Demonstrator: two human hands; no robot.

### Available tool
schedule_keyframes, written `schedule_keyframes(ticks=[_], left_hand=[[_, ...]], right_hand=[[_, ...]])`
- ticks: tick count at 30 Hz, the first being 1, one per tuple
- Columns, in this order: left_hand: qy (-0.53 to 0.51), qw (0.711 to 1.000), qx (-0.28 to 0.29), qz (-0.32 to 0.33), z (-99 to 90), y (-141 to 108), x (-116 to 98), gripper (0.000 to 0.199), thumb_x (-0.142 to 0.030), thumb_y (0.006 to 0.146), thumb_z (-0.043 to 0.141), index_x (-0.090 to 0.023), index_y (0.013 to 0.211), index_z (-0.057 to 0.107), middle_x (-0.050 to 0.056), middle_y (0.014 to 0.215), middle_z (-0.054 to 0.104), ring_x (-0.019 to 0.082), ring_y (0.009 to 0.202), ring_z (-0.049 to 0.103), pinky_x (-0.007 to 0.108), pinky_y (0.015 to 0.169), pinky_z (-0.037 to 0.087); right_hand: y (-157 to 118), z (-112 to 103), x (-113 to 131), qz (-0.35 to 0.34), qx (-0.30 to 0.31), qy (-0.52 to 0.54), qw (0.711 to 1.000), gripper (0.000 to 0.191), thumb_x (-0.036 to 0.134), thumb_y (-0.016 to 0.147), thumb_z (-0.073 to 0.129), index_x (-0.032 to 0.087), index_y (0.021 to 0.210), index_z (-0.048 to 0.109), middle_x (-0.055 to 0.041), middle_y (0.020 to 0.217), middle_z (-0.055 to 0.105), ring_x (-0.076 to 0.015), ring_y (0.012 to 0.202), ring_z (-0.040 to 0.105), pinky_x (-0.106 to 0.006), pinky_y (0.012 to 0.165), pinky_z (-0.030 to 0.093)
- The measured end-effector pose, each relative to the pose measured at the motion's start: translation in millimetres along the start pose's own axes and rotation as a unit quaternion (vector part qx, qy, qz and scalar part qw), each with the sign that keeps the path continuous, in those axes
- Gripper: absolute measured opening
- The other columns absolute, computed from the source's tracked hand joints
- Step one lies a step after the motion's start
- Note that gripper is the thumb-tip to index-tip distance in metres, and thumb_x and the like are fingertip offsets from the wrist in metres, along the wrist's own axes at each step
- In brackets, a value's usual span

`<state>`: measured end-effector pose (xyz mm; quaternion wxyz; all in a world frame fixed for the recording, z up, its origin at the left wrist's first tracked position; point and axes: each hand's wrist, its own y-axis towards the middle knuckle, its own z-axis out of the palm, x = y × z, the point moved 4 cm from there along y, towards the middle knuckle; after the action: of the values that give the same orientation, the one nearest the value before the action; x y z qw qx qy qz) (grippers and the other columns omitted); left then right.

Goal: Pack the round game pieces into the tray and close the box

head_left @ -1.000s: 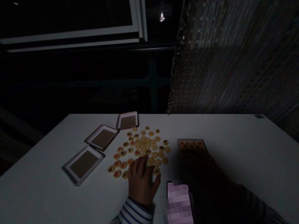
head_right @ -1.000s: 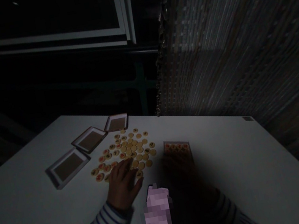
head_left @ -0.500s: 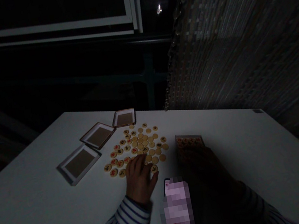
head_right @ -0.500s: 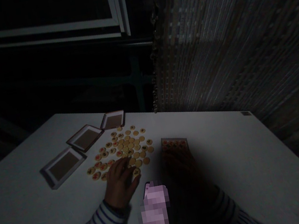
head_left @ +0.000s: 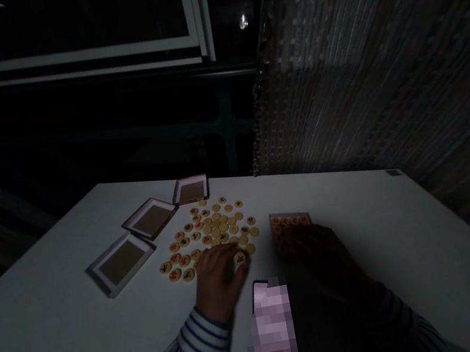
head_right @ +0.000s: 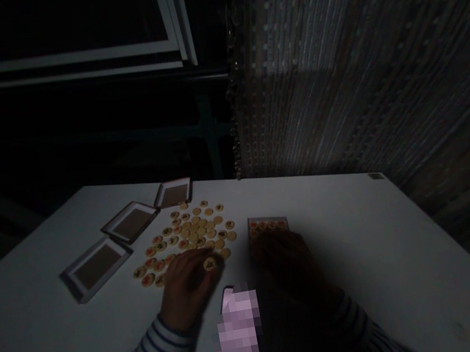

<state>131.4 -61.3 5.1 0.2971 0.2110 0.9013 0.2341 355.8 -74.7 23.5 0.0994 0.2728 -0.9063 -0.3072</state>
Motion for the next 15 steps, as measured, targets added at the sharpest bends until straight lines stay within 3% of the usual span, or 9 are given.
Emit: schedule_keyframes(ticks=[7,15], left_hand=[[-0.054,0.998,-0.001,-0.018,2.7,19,-17,0.023,-0.028,0.073,0.058,-0.02,0.094,0.058,0.005,0.096,0.063,0.02,0.094,0.055,0.042,0.087,0.041],[-0.108,0.993,0.0,-0.044,20.6,39,-32,0.021,-0.027,0.073,0.059,-0.02,0.092,0.059,0.005,0.092,0.063,0.02,0.091,0.055,0.04,0.083,0.043]], right_hand=[[-10,-5,-14,0.051,-0.029,0.01,0.998,0.023,0.023,0.084,0.045,0.014,0.101,0.058,-0.011,0.096,0.063,-0.0218,0.091,0.055,-0.038,0.078,0.045],[-12,-13,-20,0.127,-0.04,0.053,0.99,0.018,0.022,0.083,0.045,0.018,0.094,0.059,-0.0084,0.091,0.064,-0.0199,0.084,0.056,-0.036,0.073,0.046]])
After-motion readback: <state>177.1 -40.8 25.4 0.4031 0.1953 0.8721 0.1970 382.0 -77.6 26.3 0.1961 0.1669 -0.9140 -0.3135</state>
